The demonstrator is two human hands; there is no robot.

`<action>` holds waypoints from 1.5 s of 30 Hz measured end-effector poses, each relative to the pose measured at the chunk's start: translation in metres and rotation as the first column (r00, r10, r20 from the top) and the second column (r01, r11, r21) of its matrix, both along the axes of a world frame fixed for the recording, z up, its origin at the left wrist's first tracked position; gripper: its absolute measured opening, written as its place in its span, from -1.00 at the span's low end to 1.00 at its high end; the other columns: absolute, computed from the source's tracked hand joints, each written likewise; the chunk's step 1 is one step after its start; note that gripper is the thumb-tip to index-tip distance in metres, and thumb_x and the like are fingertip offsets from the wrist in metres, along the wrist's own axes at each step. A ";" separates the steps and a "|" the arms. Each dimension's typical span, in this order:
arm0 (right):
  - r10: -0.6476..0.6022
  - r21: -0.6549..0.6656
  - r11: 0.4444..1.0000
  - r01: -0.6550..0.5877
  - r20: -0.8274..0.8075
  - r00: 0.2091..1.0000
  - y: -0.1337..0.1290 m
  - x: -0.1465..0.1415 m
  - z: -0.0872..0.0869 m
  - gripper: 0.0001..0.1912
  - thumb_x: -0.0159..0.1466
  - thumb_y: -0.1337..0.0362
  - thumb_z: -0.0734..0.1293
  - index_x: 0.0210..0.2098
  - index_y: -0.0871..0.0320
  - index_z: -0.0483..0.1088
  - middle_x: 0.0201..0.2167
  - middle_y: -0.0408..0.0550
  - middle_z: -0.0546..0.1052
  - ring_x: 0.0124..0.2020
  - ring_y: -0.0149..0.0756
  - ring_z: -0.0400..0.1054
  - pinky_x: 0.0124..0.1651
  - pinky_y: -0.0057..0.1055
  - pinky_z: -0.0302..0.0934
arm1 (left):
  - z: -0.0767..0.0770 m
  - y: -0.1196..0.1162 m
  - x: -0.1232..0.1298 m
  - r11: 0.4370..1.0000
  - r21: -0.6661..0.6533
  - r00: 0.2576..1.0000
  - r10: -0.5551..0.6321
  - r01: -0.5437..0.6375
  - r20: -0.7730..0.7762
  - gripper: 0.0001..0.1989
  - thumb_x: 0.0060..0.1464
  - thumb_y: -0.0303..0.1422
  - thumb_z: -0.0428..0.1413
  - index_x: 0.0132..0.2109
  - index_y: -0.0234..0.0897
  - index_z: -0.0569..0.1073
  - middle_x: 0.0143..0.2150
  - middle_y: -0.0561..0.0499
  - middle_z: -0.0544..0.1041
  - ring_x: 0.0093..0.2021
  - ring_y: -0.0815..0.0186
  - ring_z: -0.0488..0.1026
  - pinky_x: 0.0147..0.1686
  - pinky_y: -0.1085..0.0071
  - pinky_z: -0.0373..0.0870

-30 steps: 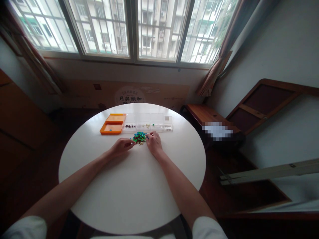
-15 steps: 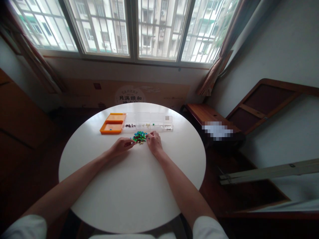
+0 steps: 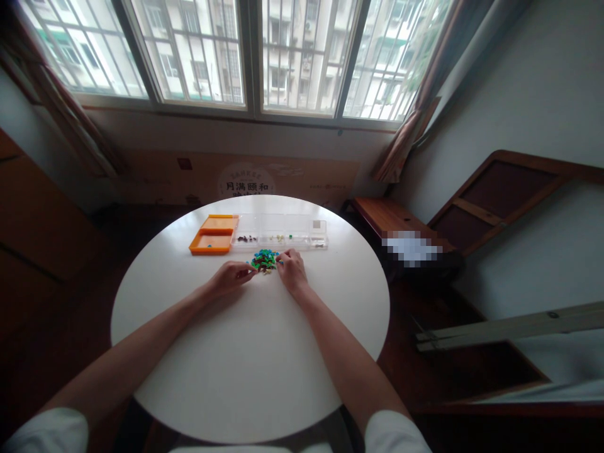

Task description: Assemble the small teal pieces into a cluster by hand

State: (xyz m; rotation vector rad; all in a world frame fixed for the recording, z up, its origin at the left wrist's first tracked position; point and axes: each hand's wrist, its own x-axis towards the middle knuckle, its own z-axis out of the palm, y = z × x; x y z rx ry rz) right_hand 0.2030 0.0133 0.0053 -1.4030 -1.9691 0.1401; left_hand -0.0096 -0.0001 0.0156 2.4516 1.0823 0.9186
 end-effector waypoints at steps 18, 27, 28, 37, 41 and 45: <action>0.202 -0.297 0.763 -0.574 -0.734 0.648 -0.022 -0.023 0.014 -0.73 0.07 0.12 0.35 -0.38 0.22 0.39 -0.63 -0.17 0.40 -0.63 -0.46 0.28 -0.58 -0.51 0.18 | -0.003 0.000 0.000 1.000 -0.010 0.999 0.021 -0.021 0.042 -0.79 0.06 -0.32 0.06 -0.26 -0.33 0.54 -0.64 0.13 0.32 -0.63 0.54 0.17 -0.58 0.63 0.08; 0.240 -0.279 0.750 -0.600 -0.730 0.639 -0.017 -0.022 0.009 -0.73 -0.01 0.13 0.42 -0.42 0.21 0.44 -0.60 -0.13 0.43 -0.58 -0.43 0.32 -0.57 -0.51 0.22 | 0.001 -0.003 0.002 1.000 -0.019 1.000 -0.002 0.002 0.025 -0.77 0.06 -0.30 0.06 -0.25 -0.33 0.55 -0.66 0.13 0.31 -0.64 0.54 0.17 -0.59 0.63 0.08; 0.242 -0.277 0.753 -0.597 -0.727 0.643 -0.016 -0.021 0.008 -0.74 0.00 0.14 0.42 -0.41 0.21 0.44 -0.59 -0.13 0.43 -0.58 -0.43 0.31 -0.57 -0.51 0.22 | 0.002 -0.003 0.002 1.000 -0.017 1.000 -0.004 0.004 0.021 -0.77 0.05 -0.31 0.06 -0.26 -0.33 0.55 -0.65 0.13 0.31 -0.64 0.54 0.18 -0.59 0.63 0.08; 0.233 -0.281 0.767 -0.577 -0.716 0.658 -0.016 -0.021 0.008 -0.80 0.03 0.20 0.39 -0.39 0.20 0.44 -0.55 -0.12 0.44 -0.58 -0.44 0.29 -0.54 -0.50 0.21 | 0.001 -0.002 0.001 0.999 0.018 0.999 0.032 -0.033 0.027 -0.80 0.03 -0.33 0.08 -0.25 -0.31 0.55 -0.62 0.11 0.36 -0.63 0.54 0.20 -0.57 0.62 0.11; 0.195 -0.292 0.771 -0.566 -0.737 0.646 -0.015 -0.022 0.005 -0.76 0.02 0.18 0.40 -0.37 0.20 0.42 -0.57 -0.14 0.43 -0.60 -0.44 0.28 -0.57 -0.49 0.21 | 0.001 -0.001 0.000 0.999 0.017 0.999 0.030 -0.031 0.036 -0.80 0.04 -0.31 0.07 -0.28 -0.32 0.54 -0.61 0.10 0.38 -0.62 0.53 0.22 -0.56 0.62 0.13; 0.153 -0.305 0.779 -0.548 -0.756 0.637 -0.015 -0.023 0.004 -0.74 0.00 0.17 0.40 -0.38 0.21 0.40 -0.59 -0.16 0.41 -0.63 -0.45 0.28 -0.59 -0.49 0.21 | 0.000 0.000 -0.001 0.998 0.014 0.997 0.055 -0.055 0.053 -0.79 0.05 -0.29 0.08 -0.26 -0.33 0.53 -0.61 0.10 0.38 -0.61 0.52 0.23 -0.55 0.62 0.14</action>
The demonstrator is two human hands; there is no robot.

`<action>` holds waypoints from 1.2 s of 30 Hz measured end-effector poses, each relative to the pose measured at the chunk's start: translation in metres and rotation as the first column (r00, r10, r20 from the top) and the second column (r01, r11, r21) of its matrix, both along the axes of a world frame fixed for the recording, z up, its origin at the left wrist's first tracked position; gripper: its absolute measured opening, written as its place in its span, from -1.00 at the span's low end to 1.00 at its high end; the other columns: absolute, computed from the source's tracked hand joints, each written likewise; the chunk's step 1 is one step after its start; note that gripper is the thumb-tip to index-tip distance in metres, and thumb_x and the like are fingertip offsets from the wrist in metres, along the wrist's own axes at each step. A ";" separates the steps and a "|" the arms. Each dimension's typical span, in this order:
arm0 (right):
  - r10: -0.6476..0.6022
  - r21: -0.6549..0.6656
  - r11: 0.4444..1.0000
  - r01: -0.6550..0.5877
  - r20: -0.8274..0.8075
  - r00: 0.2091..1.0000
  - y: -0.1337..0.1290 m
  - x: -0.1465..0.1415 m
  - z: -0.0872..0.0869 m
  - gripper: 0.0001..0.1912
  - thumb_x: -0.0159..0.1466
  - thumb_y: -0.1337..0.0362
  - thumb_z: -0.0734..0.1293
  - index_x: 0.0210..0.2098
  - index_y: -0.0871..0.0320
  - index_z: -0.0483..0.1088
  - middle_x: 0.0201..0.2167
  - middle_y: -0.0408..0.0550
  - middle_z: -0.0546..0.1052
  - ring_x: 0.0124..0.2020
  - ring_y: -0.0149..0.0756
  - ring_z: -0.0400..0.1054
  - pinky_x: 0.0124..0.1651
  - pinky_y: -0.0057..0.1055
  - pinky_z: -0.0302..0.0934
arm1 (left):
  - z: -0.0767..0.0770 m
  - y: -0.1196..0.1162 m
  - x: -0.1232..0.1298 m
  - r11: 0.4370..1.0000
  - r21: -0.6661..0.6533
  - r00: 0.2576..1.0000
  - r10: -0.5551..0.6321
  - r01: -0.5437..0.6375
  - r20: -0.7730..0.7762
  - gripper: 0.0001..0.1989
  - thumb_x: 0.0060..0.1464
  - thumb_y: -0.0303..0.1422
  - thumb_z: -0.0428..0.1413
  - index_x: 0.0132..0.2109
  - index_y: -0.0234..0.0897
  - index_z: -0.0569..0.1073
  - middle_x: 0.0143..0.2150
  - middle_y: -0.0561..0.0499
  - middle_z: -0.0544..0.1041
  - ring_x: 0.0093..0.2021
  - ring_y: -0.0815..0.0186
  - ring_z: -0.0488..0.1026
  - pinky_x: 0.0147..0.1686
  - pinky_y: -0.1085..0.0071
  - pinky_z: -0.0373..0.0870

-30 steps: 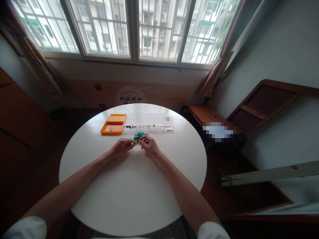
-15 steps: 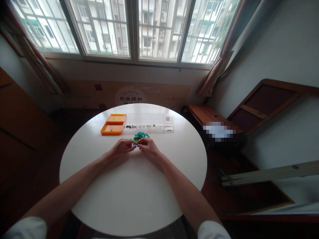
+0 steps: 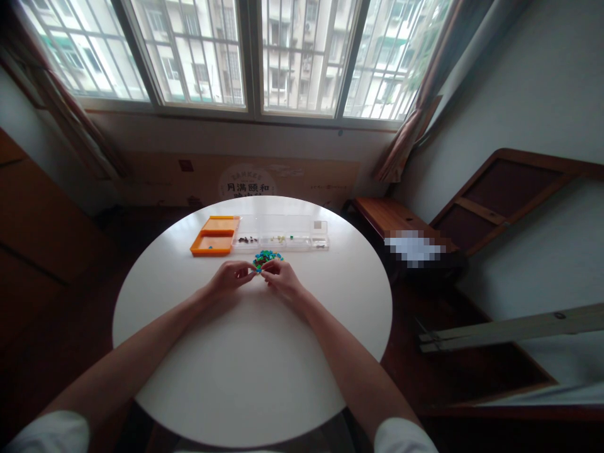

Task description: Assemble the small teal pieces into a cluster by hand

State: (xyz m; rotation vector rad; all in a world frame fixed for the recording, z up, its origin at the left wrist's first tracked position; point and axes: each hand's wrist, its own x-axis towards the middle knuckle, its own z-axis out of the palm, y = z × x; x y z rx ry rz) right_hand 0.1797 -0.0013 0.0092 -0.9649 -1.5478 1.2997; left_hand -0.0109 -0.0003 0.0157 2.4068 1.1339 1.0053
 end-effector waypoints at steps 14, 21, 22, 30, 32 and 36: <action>0.001 0.021 1.000 -0.002 0.032 1.000 -0.001 0.001 0.002 -0.75 0.01 0.16 0.40 -0.41 0.23 0.41 -0.59 -0.14 0.40 -0.61 -0.44 0.28 -0.57 -0.49 0.22 | 0.000 -0.001 0.001 1.000 -0.010 1.000 -0.026 0.026 0.013 -0.78 0.06 -0.28 0.07 -0.30 -0.34 0.52 -0.62 0.11 0.36 -0.62 0.54 0.21 -0.56 0.62 0.12; 0.009 0.049 0.999 -0.011 0.055 0.998 -0.002 0.001 0.002 -0.76 0.03 0.17 0.39 -0.40 0.24 0.42 -0.58 -0.12 0.41 -0.60 -0.44 0.28 -0.56 -0.50 0.22 | 0.001 -0.003 0.002 0.999 -0.015 0.999 -0.041 0.041 -0.001 -0.78 0.05 -0.28 0.07 -0.30 -0.33 0.53 -0.65 0.14 0.31 -0.63 0.54 0.18 -0.57 0.61 0.10; 0.011 0.048 0.999 -0.014 0.054 0.998 -0.002 0.001 0.002 -0.75 0.03 0.17 0.39 -0.39 0.24 0.42 -0.57 -0.12 0.41 -0.59 -0.44 0.28 -0.56 -0.50 0.22 | 0.001 -0.003 0.002 0.999 -0.018 0.999 -0.041 0.041 0.000 -0.78 0.05 -0.28 0.07 -0.30 -0.33 0.53 -0.65 0.14 0.31 -0.63 0.54 0.18 -0.57 0.61 0.09; 0.017 0.052 0.998 -0.020 0.051 0.999 -0.002 0.002 0.003 -0.75 0.03 0.17 0.39 -0.39 0.24 0.43 -0.56 -0.11 0.42 -0.60 -0.44 0.27 -0.57 -0.50 0.21 | 0.002 -0.004 0.002 0.998 -0.031 0.999 -0.046 0.046 -0.001 -0.78 0.05 -0.30 0.07 -0.28 -0.35 0.54 -0.65 0.13 0.31 -0.63 0.54 0.17 -0.57 0.61 0.10; 0.018 0.051 0.998 -0.020 0.053 0.998 -0.002 0.002 0.004 -0.76 0.03 0.17 0.39 -0.40 0.24 0.42 -0.56 -0.11 0.42 -0.60 -0.44 0.27 -0.57 -0.50 0.21 | 0.003 -0.004 0.002 0.998 -0.036 0.999 -0.049 0.049 0.004 -0.79 0.04 -0.32 0.07 -0.26 -0.35 0.54 -0.64 0.13 0.33 -0.63 0.54 0.18 -0.56 0.61 0.11; 0.025 0.057 0.998 -0.029 0.063 0.998 -0.001 0.002 0.003 -0.77 0.03 0.18 0.39 -0.40 0.23 0.42 -0.57 -0.12 0.42 -0.59 -0.44 0.27 -0.56 -0.49 0.21 | 0.003 -0.004 0.002 0.998 -0.034 0.999 -0.053 0.053 0.003 -0.80 0.03 -0.36 0.06 -0.27 -0.36 0.54 -0.64 0.12 0.34 -0.62 0.54 0.19 -0.56 0.62 0.12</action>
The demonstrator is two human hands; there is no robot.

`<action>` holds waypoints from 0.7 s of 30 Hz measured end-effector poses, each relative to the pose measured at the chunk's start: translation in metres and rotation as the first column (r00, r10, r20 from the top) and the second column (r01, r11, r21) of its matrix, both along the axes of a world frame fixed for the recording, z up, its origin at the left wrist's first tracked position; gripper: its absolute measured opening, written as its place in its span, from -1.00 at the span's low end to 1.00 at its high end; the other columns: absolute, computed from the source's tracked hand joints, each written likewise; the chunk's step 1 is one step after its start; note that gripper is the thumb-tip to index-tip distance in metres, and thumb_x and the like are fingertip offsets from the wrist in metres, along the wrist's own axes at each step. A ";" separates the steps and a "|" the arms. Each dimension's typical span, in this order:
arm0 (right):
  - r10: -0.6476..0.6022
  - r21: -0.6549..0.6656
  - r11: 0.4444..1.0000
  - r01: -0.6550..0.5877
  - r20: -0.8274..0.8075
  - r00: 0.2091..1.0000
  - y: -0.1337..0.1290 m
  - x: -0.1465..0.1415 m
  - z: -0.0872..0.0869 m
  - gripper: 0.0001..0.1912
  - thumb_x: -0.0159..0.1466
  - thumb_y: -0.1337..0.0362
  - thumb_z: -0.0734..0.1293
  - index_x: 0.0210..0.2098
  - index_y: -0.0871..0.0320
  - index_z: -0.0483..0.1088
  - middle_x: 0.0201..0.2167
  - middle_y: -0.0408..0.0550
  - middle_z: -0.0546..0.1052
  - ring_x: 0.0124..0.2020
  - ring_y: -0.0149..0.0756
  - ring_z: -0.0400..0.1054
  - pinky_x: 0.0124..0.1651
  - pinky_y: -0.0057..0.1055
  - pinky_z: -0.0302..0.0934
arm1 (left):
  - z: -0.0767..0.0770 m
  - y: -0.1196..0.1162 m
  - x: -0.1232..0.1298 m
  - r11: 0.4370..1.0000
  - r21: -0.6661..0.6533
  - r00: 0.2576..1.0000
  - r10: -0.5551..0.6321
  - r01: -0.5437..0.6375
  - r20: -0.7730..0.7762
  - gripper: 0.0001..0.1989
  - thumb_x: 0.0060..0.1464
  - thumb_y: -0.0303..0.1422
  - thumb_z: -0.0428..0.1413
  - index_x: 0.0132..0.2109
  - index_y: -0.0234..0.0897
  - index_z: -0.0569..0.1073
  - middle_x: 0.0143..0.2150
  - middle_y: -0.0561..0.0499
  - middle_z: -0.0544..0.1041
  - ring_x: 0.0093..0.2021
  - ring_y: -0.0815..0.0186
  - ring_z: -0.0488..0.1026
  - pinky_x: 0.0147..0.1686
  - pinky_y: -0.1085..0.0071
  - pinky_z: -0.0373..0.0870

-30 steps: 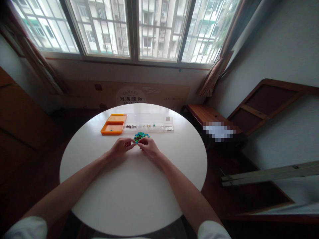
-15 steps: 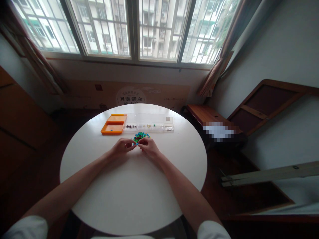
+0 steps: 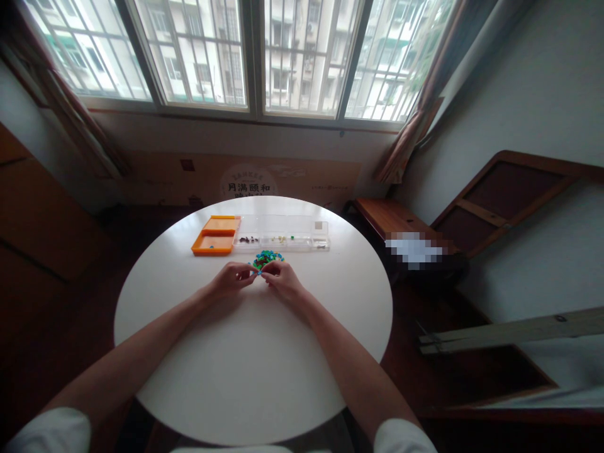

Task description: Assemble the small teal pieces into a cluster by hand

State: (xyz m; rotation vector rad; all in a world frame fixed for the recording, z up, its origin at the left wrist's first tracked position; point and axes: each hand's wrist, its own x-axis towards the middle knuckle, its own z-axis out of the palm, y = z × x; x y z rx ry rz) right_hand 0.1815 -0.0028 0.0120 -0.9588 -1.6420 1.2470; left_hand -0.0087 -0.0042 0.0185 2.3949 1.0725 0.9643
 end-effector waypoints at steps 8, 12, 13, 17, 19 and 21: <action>0.003 -0.012 1.000 -0.003 -0.007 1.000 0.001 0.000 -0.002 -0.76 0.03 0.18 0.38 -0.39 0.24 0.42 -0.57 -0.14 0.41 -0.58 -0.45 0.28 -0.54 -0.49 0.22 | 0.000 0.000 -0.001 1.000 0.001 1.000 -0.007 0.007 -0.007 -0.79 0.05 -0.33 0.05 -0.26 -0.34 0.54 -0.63 0.11 0.35 -0.62 0.53 0.20 -0.56 0.61 0.12; 0.003 -0.009 1.000 -0.003 -0.002 1.000 0.001 0.001 -0.002 -0.75 0.03 0.18 0.39 -0.39 0.24 0.42 -0.56 -0.12 0.42 -0.58 -0.45 0.28 -0.54 -0.49 0.22 | -0.001 0.000 0.000 1.000 0.012 1.000 -0.003 0.003 -0.003 -0.78 0.05 -0.33 0.06 -0.26 -0.34 0.54 -0.64 0.12 0.34 -0.63 0.54 0.19 -0.56 0.62 0.11; 0.001 -0.009 1.000 -0.001 -0.004 1.000 0.001 0.001 -0.003 -0.75 0.03 0.18 0.39 -0.39 0.24 0.41 -0.55 -0.12 0.42 -0.58 -0.45 0.28 -0.54 -0.49 0.22 | -0.002 0.000 0.000 1.000 0.015 1.000 -0.001 0.001 -0.001 -0.79 0.05 -0.33 0.06 -0.26 -0.34 0.54 -0.64 0.12 0.34 -0.63 0.54 0.19 -0.56 0.62 0.11; -0.003 -0.017 1.000 0.003 -0.006 1.000 0.001 0.001 -0.003 -0.75 0.03 0.18 0.39 -0.39 0.24 0.40 -0.55 -0.12 0.42 -0.58 -0.45 0.28 -0.54 -0.49 0.22 | -0.003 0.001 0.000 1.000 0.019 1.000 0.004 -0.004 -0.001 -0.79 0.04 -0.35 0.06 -0.26 -0.33 0.55 -0.63 0.12 0.35 -0.62 0.54 0.19 -0.55 0.62 0.12; -0.004 -0.019 1.000 0.004 -0.005 1.000 0.001 0.001 -0.003 -0.76 0.03 0.18 0.39 -0.40 0.23 0.40 -0.56 -0.12 0.42 -0.59 -0.45 0.28 -0.55 -0.49 0.22 | -0.003 0.001 0.000 1.000 0.017 1.000 0.002 -0.002 -0.008 -0.79 0.04 -0.34 0.06 -0.25 -0.33 0.55 -0.63 0.12 0.35 -0.62 0.54 0.19 -0.56 0.62 0.12; -0.004 -0.019 1.000 0.004 -0.002 1.000 0.000 0.001 -0.002 -0.76 0.03 0.18 0.38 -0.40 0.23 0.40 -0.57 -0.13 0.41 -0.59 -0.44 0.28 -0.54 -0.49 0.22 | -0.002 0.001 -0.001 1.000 0.014 1.000 -0.004 0.004 -0.014 -0.79 0.04 -0.34 0.06 -0.25 -0.32 0.55 -0.64 0.12 0.34 -0.62 0.54 0.19 -0.56 0.62 0.11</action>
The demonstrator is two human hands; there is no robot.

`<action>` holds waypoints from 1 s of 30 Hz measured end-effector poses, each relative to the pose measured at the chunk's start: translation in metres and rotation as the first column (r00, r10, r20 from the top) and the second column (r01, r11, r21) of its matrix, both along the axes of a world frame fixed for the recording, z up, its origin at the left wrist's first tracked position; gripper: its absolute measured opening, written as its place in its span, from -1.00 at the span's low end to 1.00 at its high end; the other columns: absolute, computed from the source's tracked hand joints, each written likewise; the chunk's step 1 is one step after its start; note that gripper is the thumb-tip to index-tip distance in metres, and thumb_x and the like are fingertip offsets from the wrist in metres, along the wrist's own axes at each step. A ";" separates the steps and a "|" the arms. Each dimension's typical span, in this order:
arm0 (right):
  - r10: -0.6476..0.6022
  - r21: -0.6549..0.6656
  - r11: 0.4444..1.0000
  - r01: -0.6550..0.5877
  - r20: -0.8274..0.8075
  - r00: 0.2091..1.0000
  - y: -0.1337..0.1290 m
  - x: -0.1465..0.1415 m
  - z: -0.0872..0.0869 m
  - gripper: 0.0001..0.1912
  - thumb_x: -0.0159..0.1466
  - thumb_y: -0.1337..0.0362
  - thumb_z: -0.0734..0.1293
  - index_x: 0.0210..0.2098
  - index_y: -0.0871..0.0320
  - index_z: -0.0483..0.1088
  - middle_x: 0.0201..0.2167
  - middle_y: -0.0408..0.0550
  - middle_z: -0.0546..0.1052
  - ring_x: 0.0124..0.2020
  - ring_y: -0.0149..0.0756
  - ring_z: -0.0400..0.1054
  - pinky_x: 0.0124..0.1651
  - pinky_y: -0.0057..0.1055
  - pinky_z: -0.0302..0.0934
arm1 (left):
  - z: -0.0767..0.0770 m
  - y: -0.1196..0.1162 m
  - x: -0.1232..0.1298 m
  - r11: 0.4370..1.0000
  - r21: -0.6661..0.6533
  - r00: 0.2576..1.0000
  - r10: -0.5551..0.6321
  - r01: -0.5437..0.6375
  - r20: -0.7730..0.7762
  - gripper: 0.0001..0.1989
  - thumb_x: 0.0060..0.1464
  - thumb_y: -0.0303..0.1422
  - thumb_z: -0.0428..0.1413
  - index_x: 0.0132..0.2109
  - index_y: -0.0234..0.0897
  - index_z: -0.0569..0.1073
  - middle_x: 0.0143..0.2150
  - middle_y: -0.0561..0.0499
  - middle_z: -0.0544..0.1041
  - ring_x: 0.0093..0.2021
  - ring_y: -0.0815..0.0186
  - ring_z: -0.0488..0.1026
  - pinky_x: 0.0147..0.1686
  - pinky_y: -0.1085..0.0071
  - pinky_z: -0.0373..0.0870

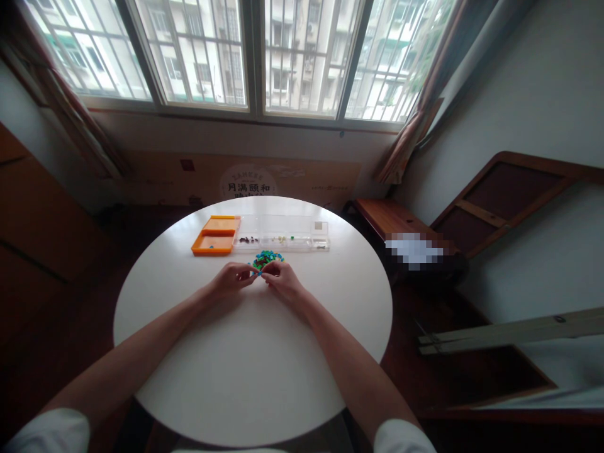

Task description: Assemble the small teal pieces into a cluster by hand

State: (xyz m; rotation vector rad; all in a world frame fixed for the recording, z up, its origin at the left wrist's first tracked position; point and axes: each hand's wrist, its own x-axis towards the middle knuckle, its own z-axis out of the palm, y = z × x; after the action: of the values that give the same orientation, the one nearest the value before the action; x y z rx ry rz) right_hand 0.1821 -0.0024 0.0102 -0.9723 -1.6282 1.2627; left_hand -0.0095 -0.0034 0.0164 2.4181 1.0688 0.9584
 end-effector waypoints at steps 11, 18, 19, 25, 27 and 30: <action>0.009 -0.005 1.000 -0.009 -0.003 1.000 0.001 0.000 0.000 -0.76 0.03 0.19 0.38 -0.39 0.24 0.38 -0.58 -0.15 0.40 -0.59 -0.45 0.28 -0.54 -0.50 0.22 | -0.004 0.003 0.000 1.000 0.008 1.000 -0.004 0.004 -0.017 -0.74 0.09 -0.28 0.04 -0.24 -0.34 0.55 -0.65 0.12 0.30 -0.62 0.54 0.16 -0.57 0.62 0.09; 0.004 0.012 1.000 -0.004 0.017 1.000 0.000 0.000 0.001 -0.75 0.03 0.17 0.38 -0.39 0.24 0.39 -0.60 -0.16 0.39 -0.59 -0.45 0.28 -0.54 -0.50 0.21 | -0.002 0.001 0.001 1.000 0.001 1.000 -0.009 0.009 -0.014 -0.75 0.09 -0.29 0.04 -0.24 -0.35 0.55 -0.64 0.12 0.31 -0.62 0.54 0.16 -0.57 0.62 0.08; 0.003 0.014 1.000 -0.004 0.021 1.000 0.000 0.000 0.001 -0.74 0.03 0.16 0.38 -0.39 0.24 0.40 -0.60 -0.16 0.39 -0.59 -0.44 0.29 -0.54 -0.50 0.22 | -0.002 0.001 0.001 1.000 0.001 1.000 -0.009 0.009 -0.013 -0.75 0.09 -0.29 0.04 -0.25 -0.35 0.55 -0.64 0.12 0.31 -0.62 0.54 0.16 -0.57 0.62 0.08; 0.019 0.021 1.000 -0.019 0.031 0.999 0.001 0.000 0.000 -0.74 0.05 0.16 0.37 -0.37 0.23 0.42 -0.57 -0.12 0.42 -0.58 -0.42 0.29 -0.54 -0.48 0.23 | -0.003 0.002 0.000 1.000 0.010 1.000 -0.013 0.013 -0.011 -0.74 0.09 -0.27 0.04 -0.25 -0.34 0.55 -0.64 0.12 0.31 -0.63 0.53 0.16 -0.57 0.62 0.09; 0.018 0.024 1.000 -0.019 0.034 0.999 0.001 0.000 -0.001 -0.74 0.05 0.15 0.37 -0.36 0.22 0.43 -0.57 -0.12 0.42 -0.58 -0.42 0.29 -0.54 -0.48 0.23 | -0.003 0.002 0.000 1.000 0.014 1.000 -0.017 0.017 -0.010 -0.74 0.09 -0.28 0.04 -0.25 -0.34 0.55 -0.65 0.12 0.31 -0.63 0.53 0.17 -0.57 0.62 0.09; 0.013 0.023 1.000 -0.014 0.033 0.999 0.002 0.000 -0.001 -0.75 0.04 0.15 0.38 -0.37 0.22 0.43 -0.57 -0.12 0.42 -0.58 -0.42 0.30 -0.54 -0.48 0.23 | -0.003 0.002 0.000 1.000 0.017 1.000 -0.019 0.019 -0.008 -0.74 0.09 -0.28 0.04 -0.24 -0.34 0.55 -0.65 0.12 0.30 -0.62 0.53 0.17 -0.57 0.62 0.09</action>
State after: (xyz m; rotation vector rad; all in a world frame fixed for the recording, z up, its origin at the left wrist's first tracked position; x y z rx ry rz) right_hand 0.1822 -0.0007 0.0089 -0.9741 -1.6739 1.2395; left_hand -0.0097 -0.0011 0.0133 2.4429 1.0430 0.9567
